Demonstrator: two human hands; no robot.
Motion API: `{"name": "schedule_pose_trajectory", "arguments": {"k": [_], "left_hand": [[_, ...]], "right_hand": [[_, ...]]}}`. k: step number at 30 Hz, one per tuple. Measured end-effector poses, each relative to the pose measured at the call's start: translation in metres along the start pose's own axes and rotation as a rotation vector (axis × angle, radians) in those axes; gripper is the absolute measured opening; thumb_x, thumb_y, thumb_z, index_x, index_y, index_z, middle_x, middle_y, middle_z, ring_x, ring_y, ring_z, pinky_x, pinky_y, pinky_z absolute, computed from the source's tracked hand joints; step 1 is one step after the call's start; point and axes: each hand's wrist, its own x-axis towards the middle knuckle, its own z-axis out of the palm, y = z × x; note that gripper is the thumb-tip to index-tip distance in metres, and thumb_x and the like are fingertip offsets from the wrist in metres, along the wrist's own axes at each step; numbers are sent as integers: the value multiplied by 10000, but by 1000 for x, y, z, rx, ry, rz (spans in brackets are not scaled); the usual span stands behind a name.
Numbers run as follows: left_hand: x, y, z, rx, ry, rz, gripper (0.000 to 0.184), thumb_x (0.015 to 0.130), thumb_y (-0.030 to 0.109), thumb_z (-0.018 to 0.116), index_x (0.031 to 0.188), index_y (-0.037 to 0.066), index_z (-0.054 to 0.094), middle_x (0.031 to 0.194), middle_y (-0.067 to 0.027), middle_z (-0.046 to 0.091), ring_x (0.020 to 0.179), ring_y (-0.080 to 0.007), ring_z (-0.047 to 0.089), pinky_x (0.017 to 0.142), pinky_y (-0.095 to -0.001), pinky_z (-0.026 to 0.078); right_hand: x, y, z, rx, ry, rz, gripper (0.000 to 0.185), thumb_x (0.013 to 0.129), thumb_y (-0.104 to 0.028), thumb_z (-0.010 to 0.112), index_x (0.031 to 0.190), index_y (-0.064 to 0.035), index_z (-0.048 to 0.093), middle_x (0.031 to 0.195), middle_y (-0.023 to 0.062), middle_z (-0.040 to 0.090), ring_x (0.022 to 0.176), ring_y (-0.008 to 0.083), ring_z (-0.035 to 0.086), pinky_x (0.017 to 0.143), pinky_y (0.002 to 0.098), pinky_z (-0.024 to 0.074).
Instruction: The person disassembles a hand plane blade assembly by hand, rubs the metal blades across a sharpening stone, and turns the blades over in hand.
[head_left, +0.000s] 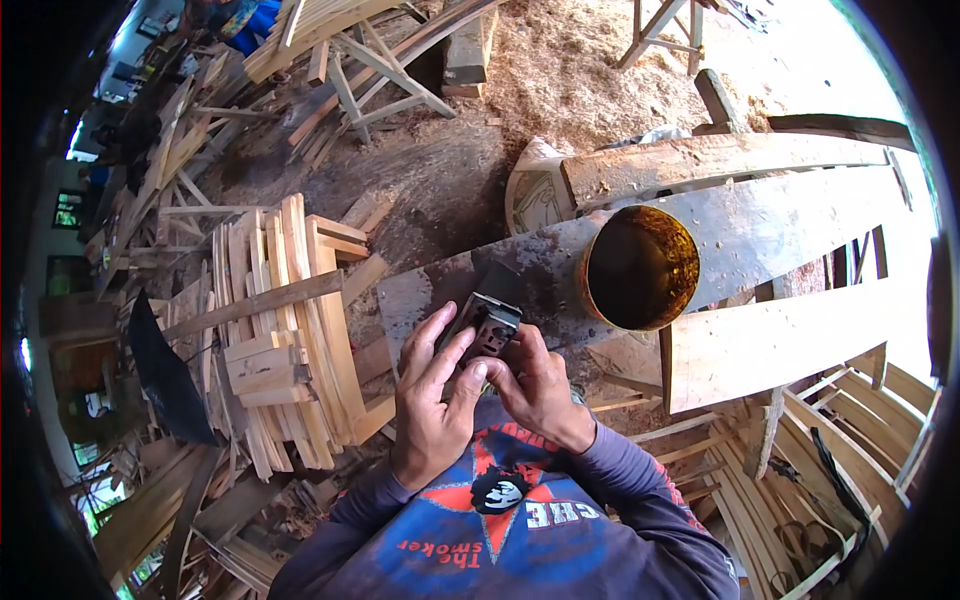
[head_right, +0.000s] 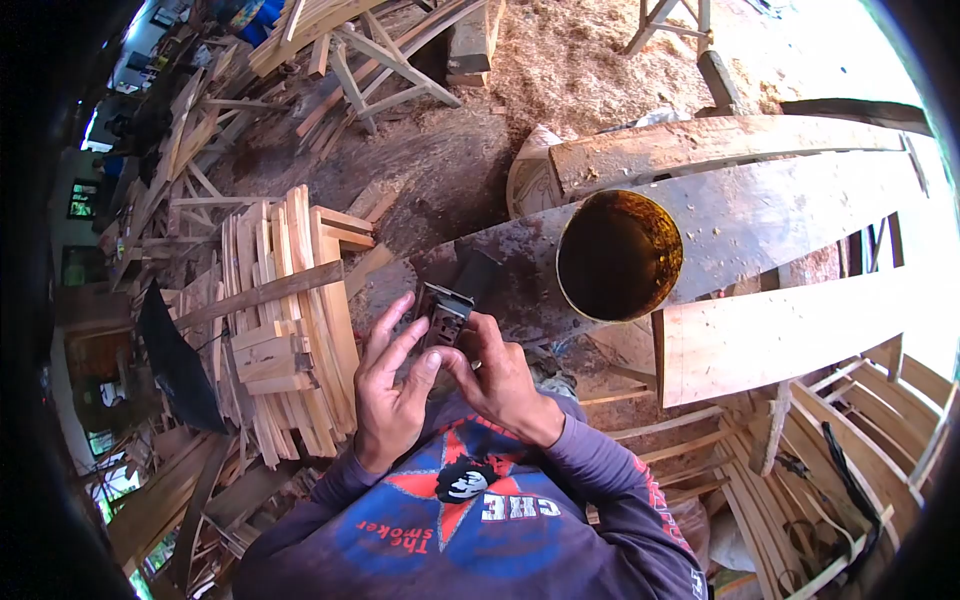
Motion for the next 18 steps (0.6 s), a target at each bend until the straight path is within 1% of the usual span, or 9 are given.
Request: {"name": "schedule_pose_trajectory", "arguments": {"k": [2, 8, 12, 15, 17, 18], "left_hand": [[-1, 1, -1, -33, -5, -32, 375, 975, 160, 715, 1247, -93, 662, 1468, -257, 551, 1373, -383, 533, 1152, -454, 399], [-1, -2, -6, -129, -43, -55, 403, 951, 166, 743, 1261, -77, 659, 1482, -247, 536, 1384, -368, 523, 1147, -450, 402], [-3, -2, -10, -102, -50, -50, 414, 948, 171, 746, 1268, -76, 656, 1491, -242, 527, 1386, -365, 521, 1150, -451, 399], [-7, -3, -13, -128, -40, -69, 415, 950, 176, 744, 1271, -72, 658, 1497, -241, 521, 1387, -363, 518, 1153, -452, 394], [-9, -2, -16, -89, -30, -79, 408, 950, 179, 744, 1266, -66, 664, 1497, -240, 520, 1390, -363, 513, 1155, -451, 392], [-11, -4, -17, -88, -27, -81, 408, 950, 179, 744, 1266, -66, 664, 1497, -240, 520, 1390, -363, 513, 1155, -451, 392]], "right_hand": [[0, 1, 1, 2, 24, -37, 516, 973, -98, 718, 1381, 2, 418, 1015, 213, 767, 865, 345, 782, 656, 370, 593], [-2, 5, 7, 35, 36, -14, 507, 972, -93, 719, 1375, -5, 425, 993, 184, 777, 860, 331, 785, 674, 364, 607], [-1, 4, 10, 28, 28, -15, 505, 968, -99, 727, 1366, -6, 430, 986, 183, 778, 865, 326, 786, 674, 365, 607], [-1, 4, 13, 36, 40, -32, 505, 968, -101, 729, 1363, -6, 430, 969, 178, 779, 838, 317, 786, 670, 362, 604], [-2, 8, 14, 38, 18, 33, 492, 968, -103, 734, 1353, -7, 443, 958, 175, 777, 793, 284, 783, 669, 337, 596], [-3, 10, 16, 38, 15, 33, 492, 968, -103, 734, 1353, -7, 443, 958, 175, 777, 793, 284, 783, 669, 337, 596]]}}
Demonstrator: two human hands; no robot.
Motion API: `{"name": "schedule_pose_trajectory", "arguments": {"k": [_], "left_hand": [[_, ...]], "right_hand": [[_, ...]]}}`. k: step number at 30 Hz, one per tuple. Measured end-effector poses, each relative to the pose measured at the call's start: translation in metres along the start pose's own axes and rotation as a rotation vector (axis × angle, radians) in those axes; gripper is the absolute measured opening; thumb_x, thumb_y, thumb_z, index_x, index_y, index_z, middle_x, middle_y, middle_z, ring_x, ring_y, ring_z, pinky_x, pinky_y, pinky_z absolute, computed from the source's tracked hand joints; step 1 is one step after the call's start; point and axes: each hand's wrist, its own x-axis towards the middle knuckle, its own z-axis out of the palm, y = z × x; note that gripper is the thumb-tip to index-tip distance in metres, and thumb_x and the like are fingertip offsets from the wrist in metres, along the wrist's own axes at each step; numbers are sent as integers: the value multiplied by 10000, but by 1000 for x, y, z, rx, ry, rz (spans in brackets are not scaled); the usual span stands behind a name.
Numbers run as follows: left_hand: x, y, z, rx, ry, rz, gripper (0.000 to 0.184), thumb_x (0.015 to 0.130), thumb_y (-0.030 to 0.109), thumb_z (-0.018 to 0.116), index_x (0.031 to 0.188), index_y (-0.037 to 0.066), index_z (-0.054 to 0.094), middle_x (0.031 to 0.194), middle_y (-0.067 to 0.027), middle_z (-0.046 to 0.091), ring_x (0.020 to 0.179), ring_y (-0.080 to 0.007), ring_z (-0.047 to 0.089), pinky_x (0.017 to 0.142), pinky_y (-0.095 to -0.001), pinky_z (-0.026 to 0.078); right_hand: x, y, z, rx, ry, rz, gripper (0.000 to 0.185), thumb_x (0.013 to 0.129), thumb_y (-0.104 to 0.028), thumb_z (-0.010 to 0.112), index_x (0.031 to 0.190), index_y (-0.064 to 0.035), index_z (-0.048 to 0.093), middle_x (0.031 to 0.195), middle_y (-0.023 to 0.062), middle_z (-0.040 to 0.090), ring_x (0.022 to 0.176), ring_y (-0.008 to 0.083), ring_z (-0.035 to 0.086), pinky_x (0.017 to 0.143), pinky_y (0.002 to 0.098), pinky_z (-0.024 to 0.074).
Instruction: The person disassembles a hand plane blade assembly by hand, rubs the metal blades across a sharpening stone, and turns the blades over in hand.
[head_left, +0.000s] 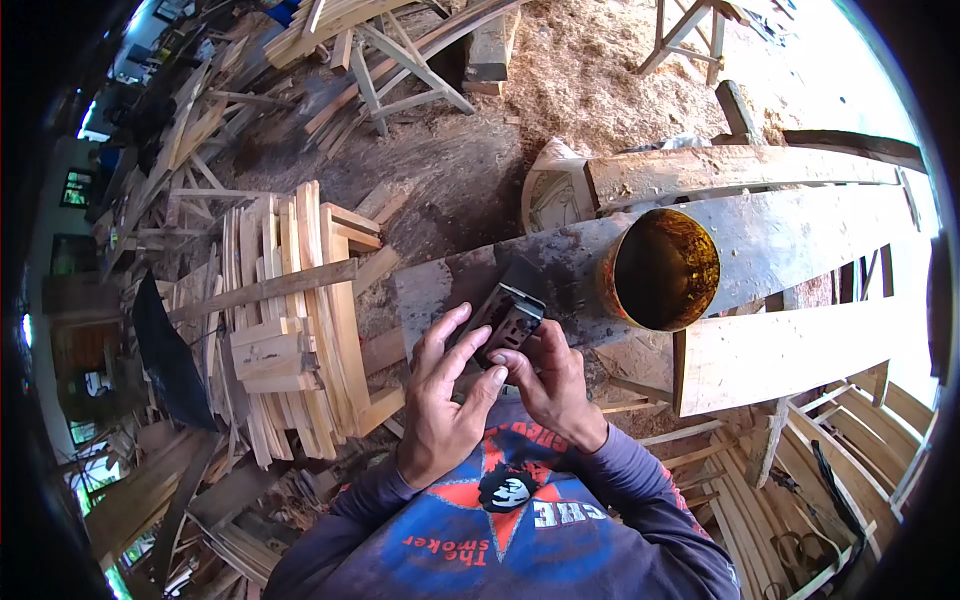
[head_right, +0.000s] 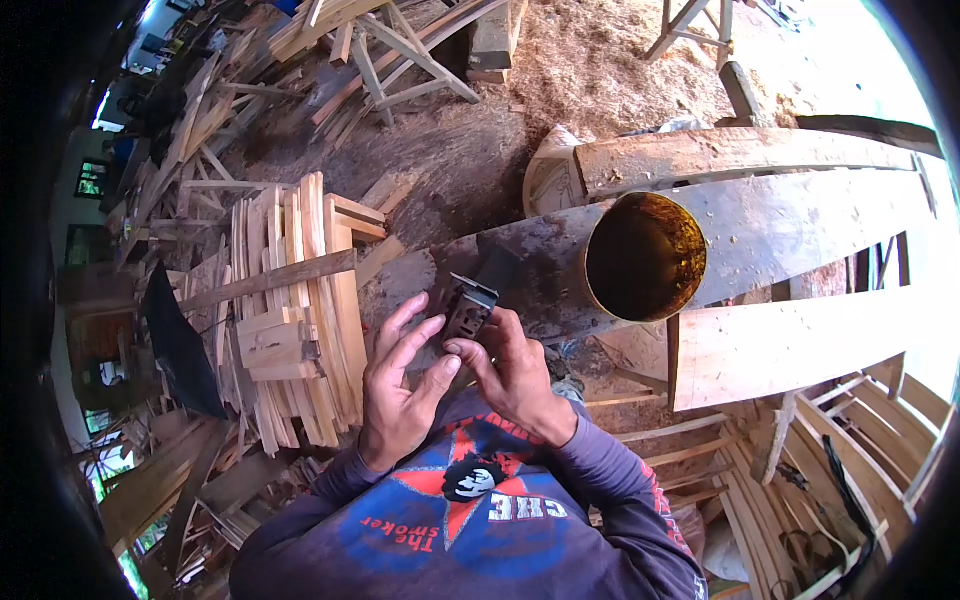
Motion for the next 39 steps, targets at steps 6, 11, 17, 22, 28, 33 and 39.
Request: {"name": "schedule_pose_trajectory", "arguments": {"k": [6, 11, 17, 22, 28, 33, 39], "left_hand": [[-10, -13, -3, 80, 3, 25, 410, 925, 180, 754, 1260, -44, 675, 1479, -233, 523, 1362, -401, 519, 1130, -476, 417], [-12, -10, -11, 47, -17, 23, 402, 933, 174, 755, 1259, -48, 675, 1498, -236, 514, 1398, -381, 498, 1162, -467, 390], [-13, -10, -25, -44, 18, 1, 435, 929, 168, 758, 1294, -42, 650, 1485, -219, 519, 1404, -351, 492, 1165, -450, 382], [-4, -30, -28, -341, 23, -154, 615, 903, 208, 815, 1415, -12, 555, 1456, -186, 544, 1327, -295, 557, 1053, -392, 478], [2, -30, -32, -341, -126, -20, 739, 835, 288, 893, 1422, -11, 557, 1433, -145, 560, 1271, -225, 584, 1008, -351, 501], [2, -32, -27, -383, -163, -31, 629, 867, 217, 859, 1384, -19, 589, 1393, -134, 589, 1228, -209, 609, 1005, -338, 508], [1, -48, -23, -429, -165, -27, 535, 876, 121, 827, 1344, -32, 617, 1314, -124, 629, 1169, -190, 633, 993, -321, 516]], "right_hand": [[1, -7, 11, 196, 55, 24, 370, 994, -91, 710, 1289, 3, 506, 952, 128, 784, 810, 138, 742, 702, 280, 572], [0, -6, 18, 356, 70, 72, 328, 1001, -84, 704, 1260, 19, 531, 986, 97, 774, 866, 113, 721, 748, 260, 572], [3, -15, 25, 772, 68, 272, 300, 1007, -96, 692, 1251, 2, 548, 1108, 111, 731, 878, 138, 711, 734, 272, 593], [6, -23, 19, 1033, -118, 372, 393, 1053, -286, 624, 1317, -3, 556, 1121, 113, 716, 864, 177, 722, 678, 296, 619], [6, -22, 28, 1128, -38, 370, 378, 1056, -248, 623, 1345, -14, 561, 1162, 68, 711, 957, 135, 695, 802, 283, 573], [0, -12, 30, 1115, -2, 348, 379, 1052, -247, 634, 1354, -28, 567, 1181, 36, 705, 989, 109, 676, 851, 279, 550], [-5, -7, 28, 984, -12, 338, 372, 1064, -262, 624, 1365, -50, 572, 1170, 9, 693, 1017, 80, 640, 900, 259, 508]]}}
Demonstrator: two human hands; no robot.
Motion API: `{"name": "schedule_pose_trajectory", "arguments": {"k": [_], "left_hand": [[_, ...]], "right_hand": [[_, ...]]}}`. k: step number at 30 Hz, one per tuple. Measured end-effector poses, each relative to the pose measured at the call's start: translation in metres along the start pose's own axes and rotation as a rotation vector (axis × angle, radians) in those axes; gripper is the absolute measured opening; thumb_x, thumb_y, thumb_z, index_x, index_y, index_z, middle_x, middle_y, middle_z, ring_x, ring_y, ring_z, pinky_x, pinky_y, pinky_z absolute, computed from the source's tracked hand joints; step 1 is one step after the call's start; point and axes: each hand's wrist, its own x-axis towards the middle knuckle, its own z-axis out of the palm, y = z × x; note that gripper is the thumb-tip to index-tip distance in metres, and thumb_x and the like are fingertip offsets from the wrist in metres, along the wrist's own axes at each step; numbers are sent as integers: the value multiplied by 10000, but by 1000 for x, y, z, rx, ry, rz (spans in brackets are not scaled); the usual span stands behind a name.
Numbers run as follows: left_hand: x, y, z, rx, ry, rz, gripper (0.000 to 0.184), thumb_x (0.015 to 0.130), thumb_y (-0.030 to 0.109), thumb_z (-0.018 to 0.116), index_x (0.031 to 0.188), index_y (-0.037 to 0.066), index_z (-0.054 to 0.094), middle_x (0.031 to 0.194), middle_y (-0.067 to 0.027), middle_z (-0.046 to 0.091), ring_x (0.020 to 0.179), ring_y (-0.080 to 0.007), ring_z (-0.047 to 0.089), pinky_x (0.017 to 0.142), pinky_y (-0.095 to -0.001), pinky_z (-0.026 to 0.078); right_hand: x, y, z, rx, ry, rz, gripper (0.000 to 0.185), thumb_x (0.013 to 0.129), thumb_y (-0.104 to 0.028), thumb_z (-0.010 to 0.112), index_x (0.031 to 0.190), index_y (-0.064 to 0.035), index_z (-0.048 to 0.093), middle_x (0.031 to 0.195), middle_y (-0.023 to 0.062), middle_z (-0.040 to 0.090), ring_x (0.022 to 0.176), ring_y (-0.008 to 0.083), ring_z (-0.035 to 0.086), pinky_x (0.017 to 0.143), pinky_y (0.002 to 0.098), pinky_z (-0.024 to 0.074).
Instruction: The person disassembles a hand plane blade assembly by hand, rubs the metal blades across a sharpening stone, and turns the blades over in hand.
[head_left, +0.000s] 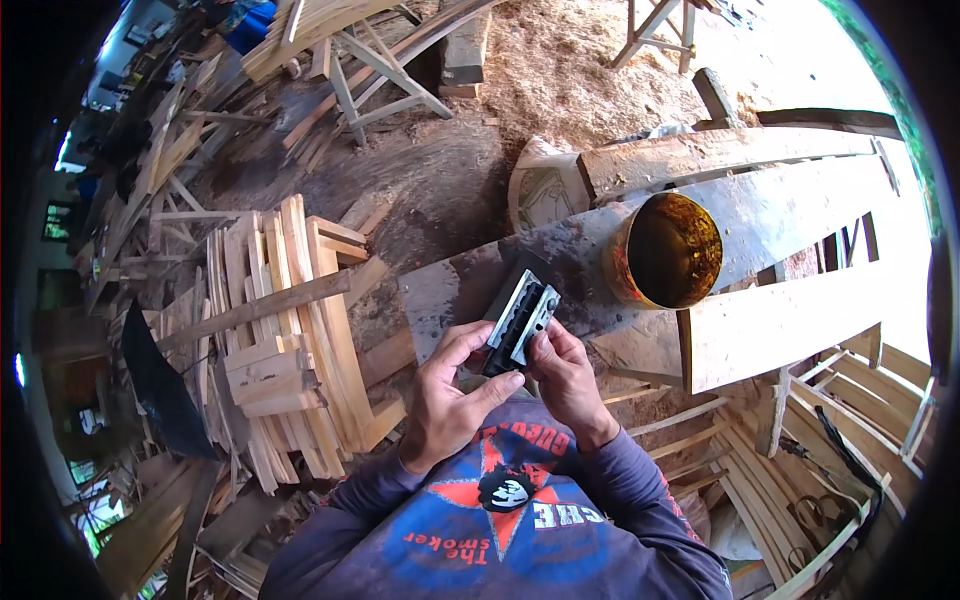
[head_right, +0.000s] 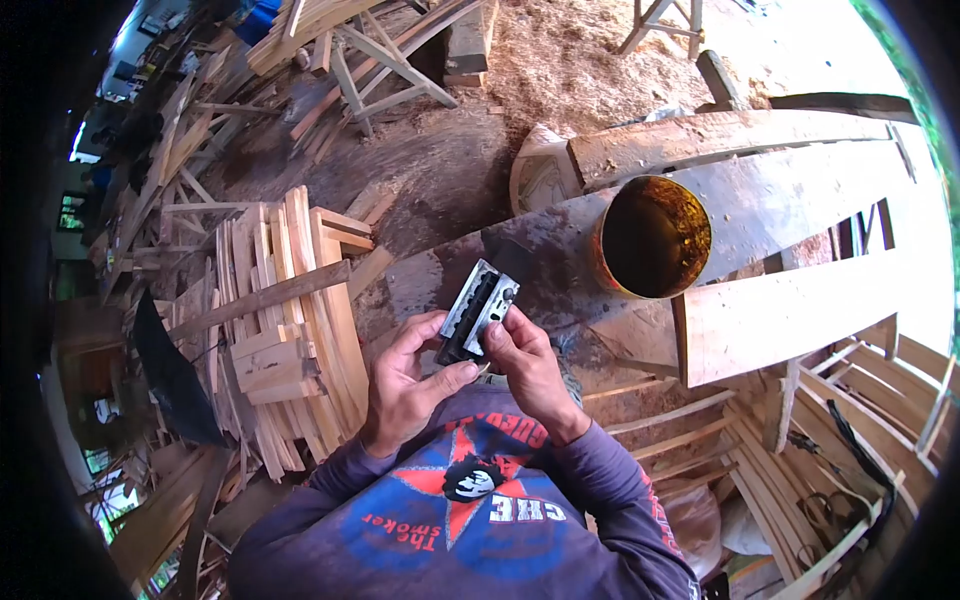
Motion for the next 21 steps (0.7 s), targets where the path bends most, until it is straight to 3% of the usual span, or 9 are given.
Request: {"name": "schedule_pose_trajectory", "arguments": {"k": [3, 10, 14, 15, 16, 18, 19, 20, 21], "left_hand": [[0, -3, 1, -10, -22, -26, 518, 864, 108, 834, 1318, -37, 632, 1257, -121, 646, 1135, -192, 648, 981, -319, 521], [0, -3, -2, 113, -53, 87, 527, 835, 114, 864, 1285, -44, 639, 1167, -113, 651, 1102, -186, 617, 969, -312, 491], [7, -13, -23, 108, -212, 174, 616, 805, 187, 912, 1305, -33, 627, 1231, -117, 621, 1134, -193, 620, 977, -331, 502], [10, -22, -30, -55, -260, 156, 636, 806, 218, 913, 1330, 1, 627, 1296, -124, 585, 1148, -187, 613, 979, -336, 501], [18, -29, -39, -112, -282, 153, 637, 799, 172, 902, 1355, 33, 622, 1354, -124, 562, 1160, -195, 610, 990, -337, 498], [37, -25, -50, -7, -128, 215, 655, 772, 114, 893, 1363, 48, 620, 1416, -121, 542, 1189, -215, 610, 1002, -334, 494], [44, -19, -50, 56, -67, 302, 475, 821, 91, 840, 1265, 52, 677, 1313, -115, 636, 1208, -287, 619, 1023, -389, 500], [54, -26, -57, 48, -71, 304, 475, 821, 91, 840, 1265, 52, 677, 1313, -115, 636, 1208, -287, 619, 1023, -389, 500], [62, -35, -67, 25, -316, 393, 459, 802, 35, 834, 1238, 54, 691, 1302, -117, 649, 1187, -276, 635, 1002, -379, 517]], "right_hand": [[0, 11, -2, -58, 99, -65, 355, 1079, -261, 599, 1363, -49, 574, 1174, 3, 681, 1046, 71, 622, 922, 256, 493], [-1, 14, 3, 263, -1, 36, 337, 1109, -255, 504, 1336, -17, 578, 1177, 72, 708, 1069, 158, 681, 971, 340, 540], [-8, 9, 18, 310, 47, 91, 392, 1106, -335, 502, 1241, 12, 627, 1115, 116, 725, 979, 202, 721, 882, 359, 586], [-8, 22, 5, 327, 161, 97, 459, 1094, -392, 507, 1193, 37, 636, 1032, 139, 715, 857, 231, 719, 767, 365, 596], [-10, 21, 8, 320, 166, 94, 459, 1094, -392, 507, 1193, 37, 636, 1032, 139, 715, 857, 231, 719, 767, 365, 596], [-15, 19, 16, 404, 39, 194, 520, 1076, -447, 515, 1191, 48, 628, 930, 135, 679, 723, 242, 674, 642, 350, 569], [-19, 23, 19, 393, 80, 232, 570, 1054, -500, 528, 1177, 48, 629, 832, 126, 631, 586, 235, 599, 513, 331, 508], [-21, 27, 21, 388, 87, 228, 570, 1054, -500, 528, 1177, 48, 629, 832, 126, 631, 586, 235, 599, 513, 331, 508], [-23, 31, 21, 412, 77, 275, 573, 1050, -507, 532, 1168, 46, 626, 816, 129, 626, 556, 233, 582, 483, 327, 493]]}}
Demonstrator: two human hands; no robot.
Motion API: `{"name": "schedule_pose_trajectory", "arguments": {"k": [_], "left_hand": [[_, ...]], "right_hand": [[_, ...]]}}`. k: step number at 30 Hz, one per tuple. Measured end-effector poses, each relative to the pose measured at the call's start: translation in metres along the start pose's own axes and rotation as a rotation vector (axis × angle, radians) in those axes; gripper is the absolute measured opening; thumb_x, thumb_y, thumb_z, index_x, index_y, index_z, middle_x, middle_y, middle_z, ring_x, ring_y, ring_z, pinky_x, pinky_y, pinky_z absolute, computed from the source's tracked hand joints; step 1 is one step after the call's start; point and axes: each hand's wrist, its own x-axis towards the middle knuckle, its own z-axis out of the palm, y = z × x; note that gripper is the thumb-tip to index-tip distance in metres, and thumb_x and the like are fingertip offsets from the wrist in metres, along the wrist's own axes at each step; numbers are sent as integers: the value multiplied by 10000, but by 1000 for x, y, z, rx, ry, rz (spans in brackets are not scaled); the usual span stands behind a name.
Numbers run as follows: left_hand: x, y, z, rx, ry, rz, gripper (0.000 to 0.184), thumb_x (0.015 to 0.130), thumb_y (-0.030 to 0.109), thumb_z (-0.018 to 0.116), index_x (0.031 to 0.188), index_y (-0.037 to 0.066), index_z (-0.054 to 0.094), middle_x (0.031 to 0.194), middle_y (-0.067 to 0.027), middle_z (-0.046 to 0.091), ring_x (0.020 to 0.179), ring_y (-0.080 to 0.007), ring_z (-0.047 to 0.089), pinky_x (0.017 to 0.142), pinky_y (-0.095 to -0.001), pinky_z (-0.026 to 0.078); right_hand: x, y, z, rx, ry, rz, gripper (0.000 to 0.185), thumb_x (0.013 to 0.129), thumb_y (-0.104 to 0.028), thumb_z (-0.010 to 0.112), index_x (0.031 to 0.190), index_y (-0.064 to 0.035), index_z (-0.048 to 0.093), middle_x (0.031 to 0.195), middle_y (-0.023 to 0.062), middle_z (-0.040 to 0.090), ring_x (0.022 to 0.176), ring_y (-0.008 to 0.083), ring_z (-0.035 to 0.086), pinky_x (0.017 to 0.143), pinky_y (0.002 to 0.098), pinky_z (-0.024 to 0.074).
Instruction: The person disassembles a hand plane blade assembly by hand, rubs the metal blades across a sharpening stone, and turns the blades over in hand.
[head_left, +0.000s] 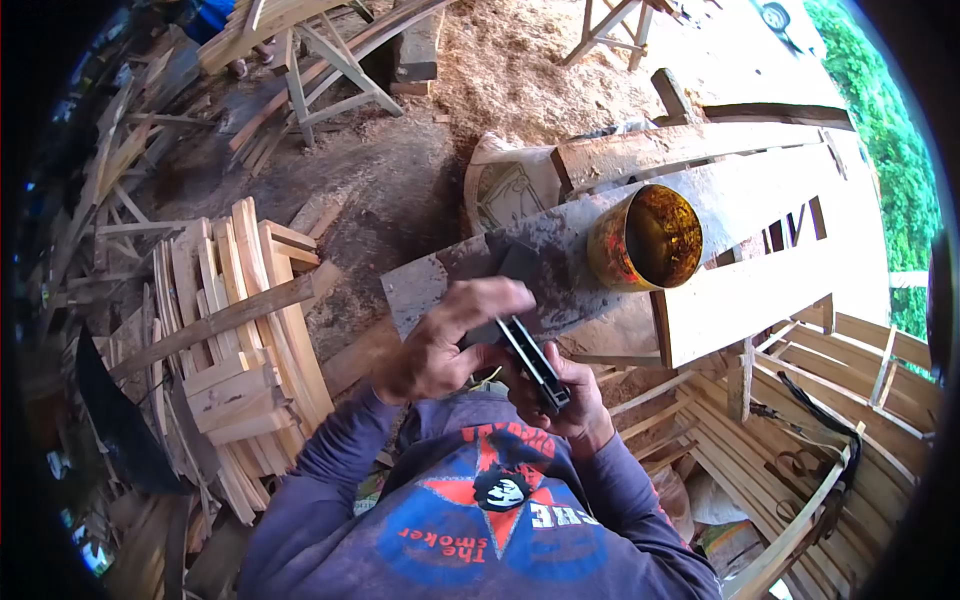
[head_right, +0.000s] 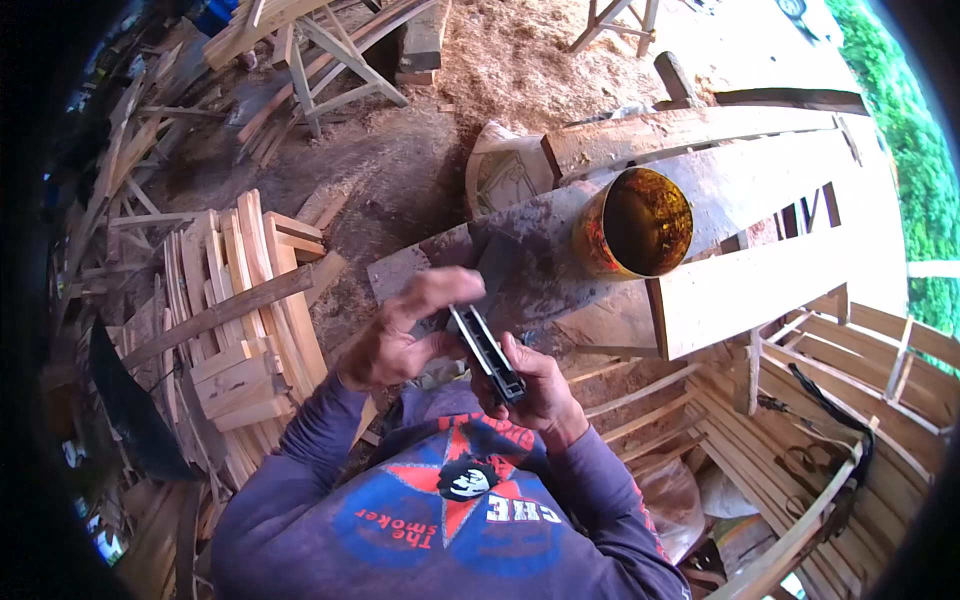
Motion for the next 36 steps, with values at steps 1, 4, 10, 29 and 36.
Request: {"name": "schedule_pose_trajectory", "arguments": {"k": [1, 4, 10, 29, 36], "left_hand": [[-1, -6, -6, -58, -236, 98, 452, 782, -21, 827, 1211, 56, 706, 1291, -118, 662, 1166, -266, 652, 981, -369, 535], [-6, -15, -9, -65, -241, 122, 293, 807, -44, 803, 1082, 47, 756, 1140, -107, 728, 1061, -258, 702, 917, -374, 575], [-53, -60, 27, -502, -52, -374, 147, 936, 86, 774, 1052, -3, 761, 903, -28, 731, 843, -75, 653, 748, -239, 522], [-56, -137, 44, 44, 400, -519, 210, 946, 172, 736, 1077, 8, 731, 997, -123, 706, 915, -265, 684, 796, -373, 537], [-58, -143, 68, 249, 291, -409, 408, 853, 118, 768, 1239, 46, 658, 1261, -132, 613, 1178, -341, 582, 1030, -462, 444]], "right_hand": [[-2, 5, 0, 24, -1, 49, 577, 1046, -514, 536, 1159, 44, 624, 800, 132, 621, 526, 230, 566, 454, 323, 477], [-8, 10, 0, -23, 94, 71, 648, 1042, -582, 493, 1124, 47, 620, 727, 110, 601, 499, 207, 563, 417, 305, 446], [-3, 37, -10, -590, 616, -147, 815, 1042, -717, 286, 1237, 5, 610, 924, 135, 719, 741, 209, 695, 644, 325, 565], [117, -21, -52, -1793, 965, -626, 455, 1018, -214, 622, 1379, 52, 545, 1169, 280, 584, 1026, 427, 610, 906, 484, 489], [124, -6, -72, -2027, 947, -692, 572, 996, -151, 642, 1476, 64, 417, 1217, 287, 532, 1122, 434, 516, 983, 504, 430]]}}
